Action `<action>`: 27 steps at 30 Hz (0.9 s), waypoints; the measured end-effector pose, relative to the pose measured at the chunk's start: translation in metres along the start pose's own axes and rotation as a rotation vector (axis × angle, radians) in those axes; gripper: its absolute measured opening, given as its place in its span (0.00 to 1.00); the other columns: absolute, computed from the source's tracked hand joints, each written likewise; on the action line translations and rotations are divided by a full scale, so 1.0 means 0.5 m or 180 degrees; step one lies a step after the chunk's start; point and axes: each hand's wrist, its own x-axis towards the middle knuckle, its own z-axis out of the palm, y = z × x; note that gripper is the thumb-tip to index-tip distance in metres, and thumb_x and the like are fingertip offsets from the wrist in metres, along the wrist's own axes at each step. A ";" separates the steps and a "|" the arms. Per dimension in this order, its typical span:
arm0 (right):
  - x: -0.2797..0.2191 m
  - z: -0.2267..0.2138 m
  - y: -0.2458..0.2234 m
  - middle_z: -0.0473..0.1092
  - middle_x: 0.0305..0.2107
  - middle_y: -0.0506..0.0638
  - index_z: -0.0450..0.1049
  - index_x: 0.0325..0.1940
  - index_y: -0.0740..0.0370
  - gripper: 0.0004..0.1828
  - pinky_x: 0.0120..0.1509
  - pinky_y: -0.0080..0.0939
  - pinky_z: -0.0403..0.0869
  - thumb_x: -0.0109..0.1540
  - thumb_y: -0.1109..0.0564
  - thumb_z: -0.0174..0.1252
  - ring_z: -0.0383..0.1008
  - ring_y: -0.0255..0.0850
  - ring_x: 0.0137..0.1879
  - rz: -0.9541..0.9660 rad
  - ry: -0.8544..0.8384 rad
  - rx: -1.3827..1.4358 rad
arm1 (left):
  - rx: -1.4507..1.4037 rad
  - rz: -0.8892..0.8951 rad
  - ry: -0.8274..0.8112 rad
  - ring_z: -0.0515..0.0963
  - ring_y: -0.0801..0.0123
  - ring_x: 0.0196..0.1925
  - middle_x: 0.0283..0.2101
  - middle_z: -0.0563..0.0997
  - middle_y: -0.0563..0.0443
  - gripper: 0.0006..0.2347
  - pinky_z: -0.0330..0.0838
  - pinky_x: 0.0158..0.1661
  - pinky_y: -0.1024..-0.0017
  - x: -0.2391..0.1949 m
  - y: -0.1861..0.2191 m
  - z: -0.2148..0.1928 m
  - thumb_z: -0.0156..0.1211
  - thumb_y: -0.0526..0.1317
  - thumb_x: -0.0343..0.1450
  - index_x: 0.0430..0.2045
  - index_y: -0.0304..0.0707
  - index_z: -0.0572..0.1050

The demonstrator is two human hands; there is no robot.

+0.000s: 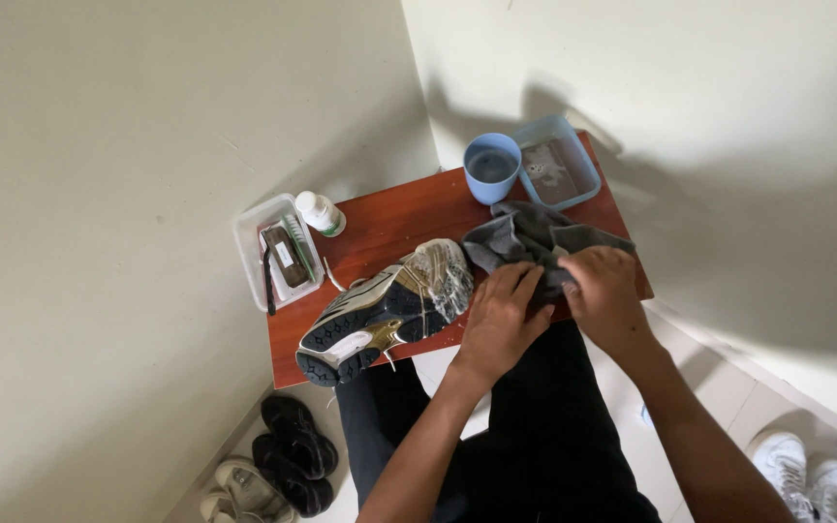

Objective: The person cleans a white and black sneaker placed on a small wooden table. They first wipe the shoe with a grey cloth, then use a brush to scrub the sole and upper parts of the shoe.

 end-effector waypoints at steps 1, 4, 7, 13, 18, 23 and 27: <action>0.006 -0.016 -0.005 0.74 0.41 0.47 0.76 0.55 0.51 0.15 0.71 0.58 0.60 0.63 0.57 0.58 0.71 0.49 0.61 -0.0007 -0.0002 0.0005 | 0.0005 -0.0006 0.0003 0.72 0.46 0.66 0.58 0.76 0.38 0.23 0.68 0.61 0.50 0.005 0.004 -0.005 0.64 0.44 0.70 0.59 0.35 0.73; 0.018 -0.051 -0.014 0.74 0.39 0.59 0.76 0.53 0.67 0.14 0.62 0.56 0.70 0.63 0.64 0.59 0.76 0.58 0.50 -0.0123 0.0693 0.1129 | -0.0082 0.0183 0.0319 0.71 0.47 0.65 0.59 0.74 0.39 0.27 0.68 0.60 0.53 0.020 0.014 -0.018 0.68 0.40 0.67 0.62 0.33 0.71; 0.025 -0.065 -0.022 0.73 0.48 0.67 0.73 0.61 0.73 0.19 0.63 0.58 0.71 0.66 0.69 0.53 0.74 0.63 0.56 0.0118 0.0960 0.1886 | -0.0080 0.0289 0.0637 0.70 0.46 0.65 0.60 0.72 0.39 0.30 0.65 0.62 0.52 0.034 0.014 -0.030 0.71 0.37 0.64 0.63 0.31 0.68; 0.054 -0.122 -0.049 0.73 0.48 0.62 0.70 0.61 0.72 0.15 0.60 0.50 0.71 0.70 0.69 0.49 0.73 0.47 0.53 0.0345 0.1085 0.2824 | -0.0460 0.0222 0.0695 0.74 0.56 0.61 0.53 0.76 0.49 0.19 0.64 0.62 0.59 0.052 0.013 -0.074 0.68 0.34 0.67 0.53 0.36 0.76; 0.071 -0.135 -0.034 0.72 0.38 0.56 0.72 0.58 0.66 0.13 0.52 0.45 0.73 0.75 0.63 0.42 0.71 0.41 0.44 0.0710 0.0976 0.3655 | -0.2551 -0.0333 0.0423 0.81 0.60 0.44 0.39 0.81 0.47 0.13 0.74 0.49 0.60 0.079 0.045 -0.136 0.45 0.44 0.81 0.49 0.41 0.77; 0.080 -0.176 -0.064 0.74 0.50 0.56 0.72 0.62 0.62 0.21 0.59 0.46 0.74 0.73 0.46 0.50 0.76 0.42 0.54 0.1611 0.0480 0.4883 | -0.3648 -0.0780 0.0309 0.75 0.69 0.37 0.33 0.75 0.51 0.13 0.73 0.42 0.66 0.126 0.093 -0.204 0.40 0.46 0.83 0.47 0.41 0.74; 0.044 -0.218 -0.183 0.76 0.45 0.67 0.70 0.65 0.70 0.35 0.67 0.48 0.72 0.70 0.35 0.49 0.78 0.54 0.52 0.0737 -0.0037 0.8352 | -0.4402 -0.1285 0.0388 0.73 0.69 0.41 0.35 0.73 0.51 0.10 0.72 0.46 0.70 0.129 0.193 -0.256 0.45 0.42 0.82 0.46 0.39 0.73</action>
